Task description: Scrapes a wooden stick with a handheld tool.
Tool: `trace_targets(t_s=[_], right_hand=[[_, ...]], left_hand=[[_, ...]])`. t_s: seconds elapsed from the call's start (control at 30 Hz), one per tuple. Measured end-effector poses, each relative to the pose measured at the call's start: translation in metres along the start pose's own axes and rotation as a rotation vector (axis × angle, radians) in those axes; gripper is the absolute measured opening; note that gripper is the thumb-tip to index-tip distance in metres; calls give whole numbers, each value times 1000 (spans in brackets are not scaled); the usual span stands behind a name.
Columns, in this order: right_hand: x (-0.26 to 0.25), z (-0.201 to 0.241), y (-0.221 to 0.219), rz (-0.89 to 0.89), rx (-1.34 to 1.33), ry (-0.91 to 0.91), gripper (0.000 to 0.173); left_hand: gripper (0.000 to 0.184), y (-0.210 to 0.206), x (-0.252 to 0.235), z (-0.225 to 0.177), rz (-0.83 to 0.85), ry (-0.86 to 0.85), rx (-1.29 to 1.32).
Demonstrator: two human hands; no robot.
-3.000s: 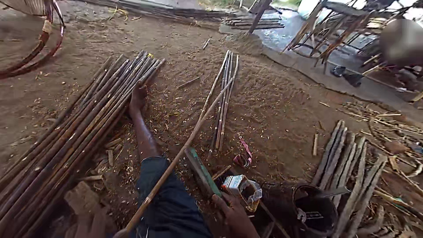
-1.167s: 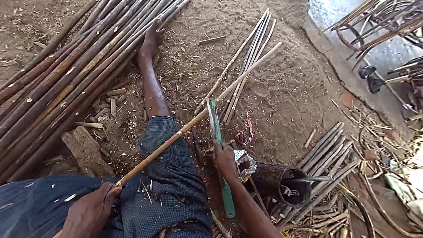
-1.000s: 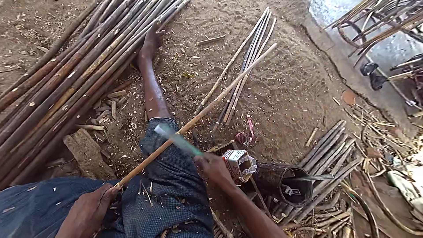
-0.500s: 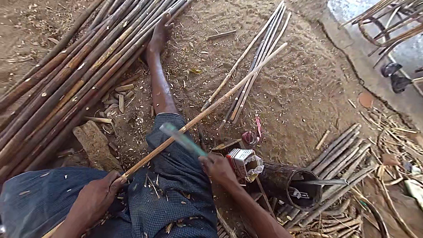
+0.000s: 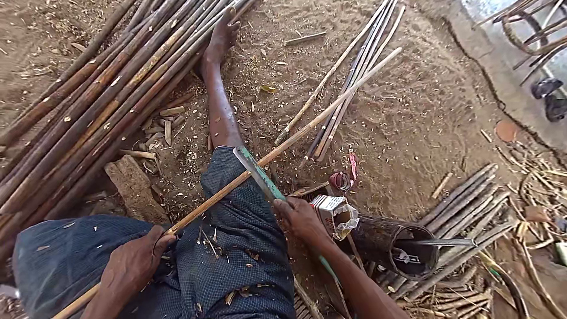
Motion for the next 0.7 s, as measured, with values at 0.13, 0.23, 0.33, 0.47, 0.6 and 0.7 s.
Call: trace_targets(t_s=[0.13, 0.23, 0.33, 0.47, 0.6, 0.7], right_hand=[[-6, -10, 5, -157, -76, -6, 58], [11, 6, -15, 74, 180, 108, 48], [-14, -19, -2, -164, -139, -15, 54], [5, -5, -18, -50, 162, 180, 44], [-19, -26, 5, -195, -84, 18, 54], [-3, -10, -9, -111, 41, 88, 51]], left_hand=[[71, -3, -7, -2, 0, -8, 9], [66, -3, -10, 3, 49, -21, 72], [57, 5, -17, 9, 194, -26, 148], [46, 4, -20, 11, 267, -29, 169], [41, 9, -27, 9, 300, -32, 192], [38, 10, -25, 10, 299, -56, 222]])
Point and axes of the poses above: each hand's wrist, its own x-axis away from the middle knuckle, its own y-axis out of the back of the hand, z = x × y, the point moved 1 cm from there along -x, towards the middle knuckle, and after that the axes turned 9 degrees about y, right-handed, at the moved point
